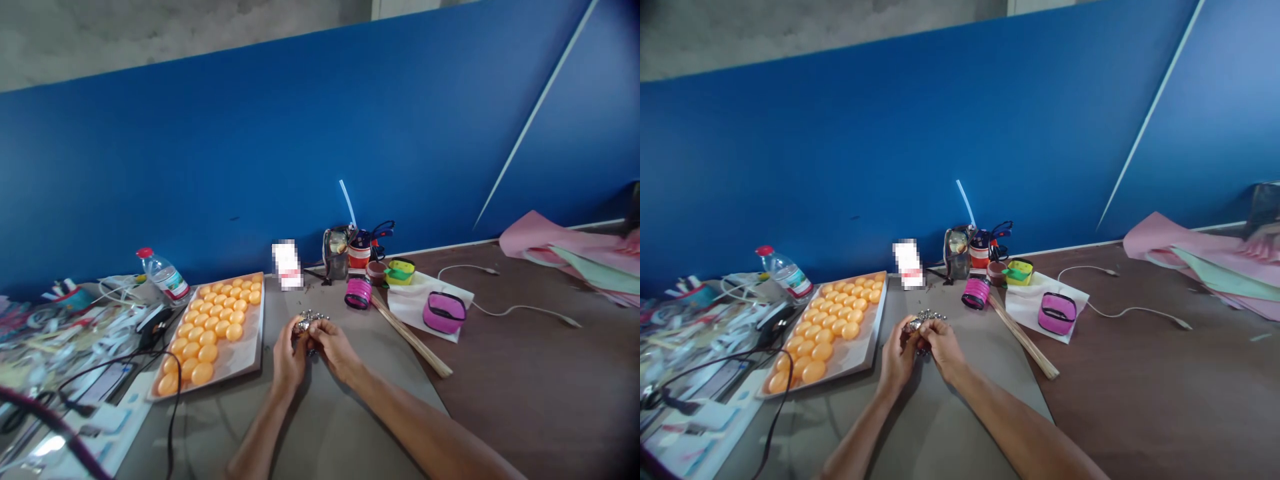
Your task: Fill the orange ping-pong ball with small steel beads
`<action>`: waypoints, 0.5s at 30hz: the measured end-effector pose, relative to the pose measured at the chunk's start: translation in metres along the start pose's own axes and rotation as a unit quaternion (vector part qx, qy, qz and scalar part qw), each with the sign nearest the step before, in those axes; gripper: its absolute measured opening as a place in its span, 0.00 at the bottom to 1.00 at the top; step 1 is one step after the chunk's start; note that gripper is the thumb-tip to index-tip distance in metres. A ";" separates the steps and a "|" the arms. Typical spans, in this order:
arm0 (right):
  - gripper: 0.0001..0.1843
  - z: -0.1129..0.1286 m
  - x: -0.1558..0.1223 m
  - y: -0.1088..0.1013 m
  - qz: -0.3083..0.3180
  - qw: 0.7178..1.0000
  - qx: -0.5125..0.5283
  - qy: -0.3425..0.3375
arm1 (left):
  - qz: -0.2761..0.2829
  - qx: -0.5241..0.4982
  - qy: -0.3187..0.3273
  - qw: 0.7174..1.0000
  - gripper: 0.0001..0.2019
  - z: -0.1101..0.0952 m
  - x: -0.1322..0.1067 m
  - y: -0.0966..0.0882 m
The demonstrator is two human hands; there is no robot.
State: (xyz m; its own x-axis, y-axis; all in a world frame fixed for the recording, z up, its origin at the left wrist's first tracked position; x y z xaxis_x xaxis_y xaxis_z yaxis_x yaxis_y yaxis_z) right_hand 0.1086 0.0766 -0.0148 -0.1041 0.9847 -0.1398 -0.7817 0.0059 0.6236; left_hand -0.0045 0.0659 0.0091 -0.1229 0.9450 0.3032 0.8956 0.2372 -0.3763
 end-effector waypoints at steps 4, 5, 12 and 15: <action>0.15 -0.001 -0.002 0.002 -0.002 1.000 0.026 0.017 | 0.001 -0.015 -0.002 1.000 0.17 0.001 -0.001 0.000; 0.15 -0.001 -0.002 0.002 -0.002 0.999 0.028 0.020 | 0.002 -0.019 -0.002 1.000 0.17 0.000 -0.001 -0.001; 0.15 -0.005 0.001 -0.003 -0.032 0.999 0.002 0.012 | 0.007 -0.079 -0.023 0.997 0.17 -0.001 -0.001 0.002; 0.14 0.001 0.001 0.001 -0.018 1.000 -0.003 0.010 | 0.002 -0.137 -0.070 0.988 0.17 0.004 0.002 0.003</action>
State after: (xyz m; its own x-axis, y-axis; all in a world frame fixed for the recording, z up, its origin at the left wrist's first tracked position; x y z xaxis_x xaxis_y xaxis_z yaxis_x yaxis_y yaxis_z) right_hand 0.1089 0.0777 -0.0134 -0.0875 0.9801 -0.1782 -0.7886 0.0412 0.6135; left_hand -0.0043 0.0695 0.0049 -0.1600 0.9722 0.1707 0.9760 0.1817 -0.1199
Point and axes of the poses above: each hand's wrist, its own x-axis towards the middle knuckle, its own y-axis out of the palm, z = x × y, the point moved 6 cm from there along x, towards the middle knuckle, and after that the axes turned 2 degrees about -y, right-handed, at the moved point
